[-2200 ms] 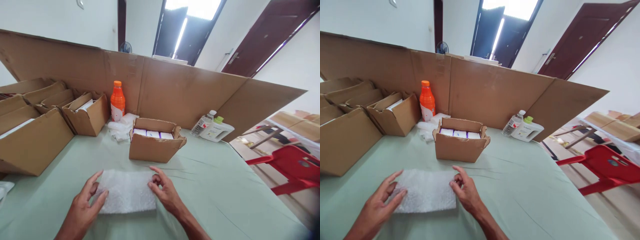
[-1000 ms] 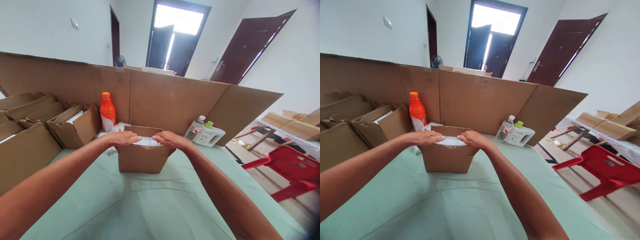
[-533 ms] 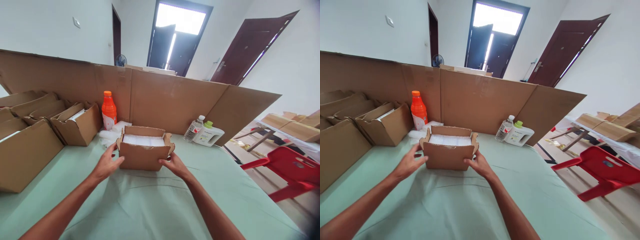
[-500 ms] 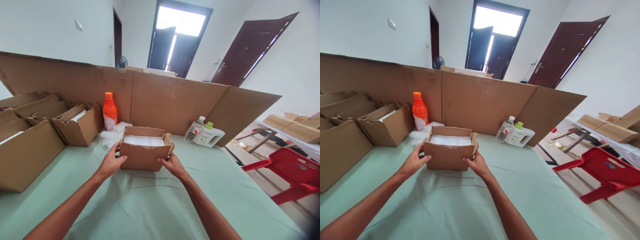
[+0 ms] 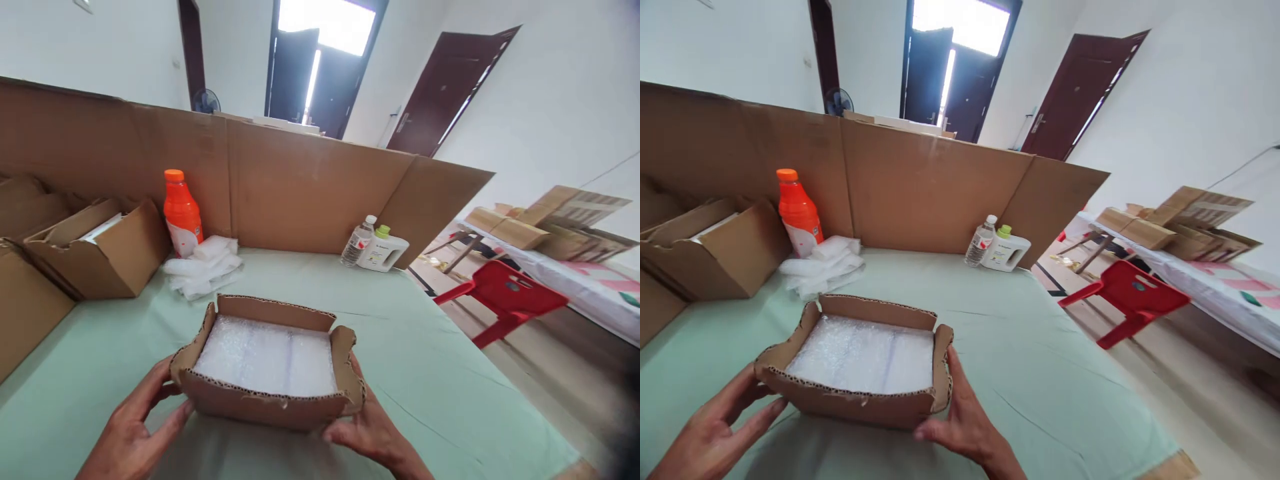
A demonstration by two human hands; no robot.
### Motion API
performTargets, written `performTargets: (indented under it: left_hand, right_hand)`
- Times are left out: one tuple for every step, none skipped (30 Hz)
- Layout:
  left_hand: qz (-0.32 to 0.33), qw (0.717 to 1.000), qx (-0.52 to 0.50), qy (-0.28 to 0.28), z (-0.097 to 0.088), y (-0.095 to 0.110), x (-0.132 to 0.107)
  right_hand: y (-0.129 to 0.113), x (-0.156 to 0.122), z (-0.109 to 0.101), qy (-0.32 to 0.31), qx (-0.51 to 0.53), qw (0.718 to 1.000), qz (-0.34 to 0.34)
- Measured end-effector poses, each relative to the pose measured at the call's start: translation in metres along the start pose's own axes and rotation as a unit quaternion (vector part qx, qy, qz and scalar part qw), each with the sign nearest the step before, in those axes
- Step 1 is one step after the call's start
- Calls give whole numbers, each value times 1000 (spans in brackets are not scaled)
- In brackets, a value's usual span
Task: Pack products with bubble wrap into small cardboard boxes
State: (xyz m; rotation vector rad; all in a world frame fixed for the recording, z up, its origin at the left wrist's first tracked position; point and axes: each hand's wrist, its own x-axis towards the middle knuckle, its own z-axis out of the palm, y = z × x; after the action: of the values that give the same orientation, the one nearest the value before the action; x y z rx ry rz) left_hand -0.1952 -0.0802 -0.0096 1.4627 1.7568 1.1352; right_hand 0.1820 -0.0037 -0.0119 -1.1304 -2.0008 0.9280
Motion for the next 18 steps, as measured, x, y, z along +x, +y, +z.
performTargets:
  left_hand:
    - [1, 1000, -8, -16, -1, -6, 2]
    - [1, 999, -20, -29, 0, -9, 5]
    - [-2, 999, -30, -33, 2, -10, 9]
    - [-7, 999, -38, -27, 5, -9, 13]
    - [-13, 999, -43, -21, 10, -7, 17]
    - [-19, 999, -47, -17, 15, -3, 20]
    - [-21, 999, -49, -11, 21, 2, 23]
    - [-17, 999, -51, -6, 28, 7, 26]
    - [-6, 999, -53, -6, 36, 13, 29]
    - [5, 999, -53, -6, 44, 19, 30]
    - [13, 999, -50, -3, 52, 24, 31]
    - [15, 999, -44, 0, 59, 28, 30]
    - [13, 999, -39, -4, 66, 29, 29]
    - [8, 999, -35, -11, 71, 28, 27]
    - [3, 999, -31, -13, 74, 23, 25]
    - [3, 1000, -26, -11, 77, 16, 22]
    - [13, 1000, -18, -12, 78, 5, 19]
    - [29, 999, -5, -12, 79, -7, 16]
  right_hand:
    - [3, 7, 6, -4, 42, 999, -10]
    - [5, 15, 12, -2, 77, 997, -24]
    - [5, 23, 18, 5, 104, 994, -38]
    - [5, 29, 22, 16, 120, 991, -50]
    - [5, 33, 25, 29, 126, 990, -58]
    - [5, 34, 26, 43, 122, 990, -64]
    - [5, 34, 25, 60, 113, 990, -68]
    - [7, 31, 22, 81, 101, 989, -69]
    - [10, 28, 15, 107, 89, 988, -66]
    - [15, 25, 6, 138, 79, 986, -58]
    - [22, 21, -7, 171, 72, 982, -44]
    - [31, 18, -22, 204, 66, 976, -25]
    - [40, 16, -41, 238, 59, 969, -4]
    - [51, 15, -62, 276, 45, 960, 16]
    - [63, 14, -85, 315, 25, 948, 36]
    - [75, 14, -109, 354, -2, 934, 52]
    - [86, 15, -134, 395, -39, 916, 66]
    - [97, 17, -158, 427, -76, 898, 77]
